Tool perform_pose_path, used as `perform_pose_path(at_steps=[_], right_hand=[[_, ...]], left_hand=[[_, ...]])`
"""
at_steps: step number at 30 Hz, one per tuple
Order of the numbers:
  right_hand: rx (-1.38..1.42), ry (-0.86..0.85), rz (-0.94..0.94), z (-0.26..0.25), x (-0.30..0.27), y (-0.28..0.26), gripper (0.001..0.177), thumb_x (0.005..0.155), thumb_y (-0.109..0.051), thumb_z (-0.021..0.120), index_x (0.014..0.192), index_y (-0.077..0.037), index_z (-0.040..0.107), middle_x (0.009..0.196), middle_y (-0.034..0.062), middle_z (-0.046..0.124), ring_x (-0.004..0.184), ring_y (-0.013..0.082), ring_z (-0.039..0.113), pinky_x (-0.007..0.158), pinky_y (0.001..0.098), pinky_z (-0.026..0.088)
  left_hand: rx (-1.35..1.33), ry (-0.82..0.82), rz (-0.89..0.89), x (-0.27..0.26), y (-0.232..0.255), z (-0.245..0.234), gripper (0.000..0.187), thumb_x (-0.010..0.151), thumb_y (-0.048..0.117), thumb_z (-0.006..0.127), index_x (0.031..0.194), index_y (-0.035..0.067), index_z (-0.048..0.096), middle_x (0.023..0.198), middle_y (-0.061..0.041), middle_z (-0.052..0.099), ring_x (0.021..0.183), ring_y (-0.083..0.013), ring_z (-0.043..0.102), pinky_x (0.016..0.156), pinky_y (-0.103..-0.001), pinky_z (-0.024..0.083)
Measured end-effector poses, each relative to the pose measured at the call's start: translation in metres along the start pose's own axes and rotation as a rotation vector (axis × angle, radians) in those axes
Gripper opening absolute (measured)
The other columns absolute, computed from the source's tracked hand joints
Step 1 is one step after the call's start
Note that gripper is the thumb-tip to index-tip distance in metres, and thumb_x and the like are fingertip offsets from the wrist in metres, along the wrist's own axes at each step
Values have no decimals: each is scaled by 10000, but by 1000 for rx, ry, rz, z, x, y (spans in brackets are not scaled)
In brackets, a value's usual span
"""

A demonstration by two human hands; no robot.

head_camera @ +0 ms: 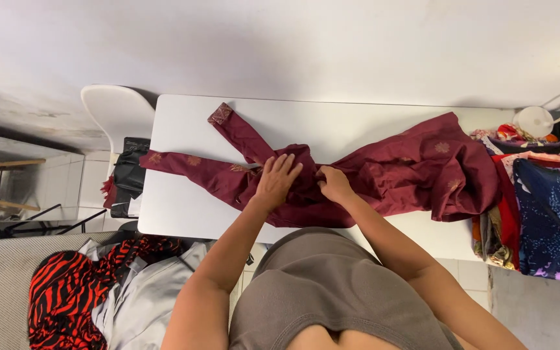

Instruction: Folding various items of clothing, including a patterned blue wrap, a maroon kurta, and tiger-print leggings, on a white table.

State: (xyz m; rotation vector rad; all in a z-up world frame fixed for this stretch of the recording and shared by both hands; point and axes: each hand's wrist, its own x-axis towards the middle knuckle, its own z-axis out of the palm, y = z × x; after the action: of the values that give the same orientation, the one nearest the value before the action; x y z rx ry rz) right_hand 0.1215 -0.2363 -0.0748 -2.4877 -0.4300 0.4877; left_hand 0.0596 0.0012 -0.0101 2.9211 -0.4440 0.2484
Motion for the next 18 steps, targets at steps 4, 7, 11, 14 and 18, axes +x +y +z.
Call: perform_pose_path(at_steps=[4, 7, 11, 14, 18], right_hand=[[383, 111, -152, -41, -7, -26, 294, 903, -176, 730, 1137, -21, 644, 1090, 144, 741, 1048, 326, 733, 940, 429, 572], [425, 95, -445, -83, -18, -49, 551, 864, -282, 794, 1246, 20, 535, 1166, 211, 659, 1110, 394, 636, 927, 447, 494], [1, -313, -63, -100, -27, -44, 735, 824, -480, 811, 1382, -78, 553, 963, 207, 733, 957, 363, 722, 942, 408, 547], [109, -273, -236, -114, -25, -27, 588, 786, -477, 775, 1269, -147, 716, 1038, 125, 772, 980, 316, 723, 889, 418, 537], [-163, -74, -152, -153, -21, 10, 570, 728, -395, 785, 1257, -192, 728, 950, 122, 778, 884, 331, 740, 855, 438, 567]], left_hand=[[46, -98, 98, 23, -8, 28, 339, 788, 136, 724, 1124, 156, 677, 1245, -124, 623, 1291, -317, 528, 1130, -557, 337], [-501, -33, -157, 45, -28, -7, 195, 893, 80, 643, 1070, 131, 708, 919, -38, 694, 969, -182, 612, 923, -404, 465], [-1069, 246, -285, 61, -66, -106, 150, 1016, -1, 548, 987, 40, 690, 704, 20, 504, 657, -38, 443, 557, -229, 381], [-1215, 454, -306, 62, -115, -191, 215, 1001, 10, 506, 1061, 6, 713, 877, 54, 641, 774, -21, 566, 668, -199, 477], [-1365, 981, -451, 37, -260, -226, 65, 1064, 18, 544, 1036, 63, 581, 960, -5, 577, 811, -79, 517, 748, -246, 453]])
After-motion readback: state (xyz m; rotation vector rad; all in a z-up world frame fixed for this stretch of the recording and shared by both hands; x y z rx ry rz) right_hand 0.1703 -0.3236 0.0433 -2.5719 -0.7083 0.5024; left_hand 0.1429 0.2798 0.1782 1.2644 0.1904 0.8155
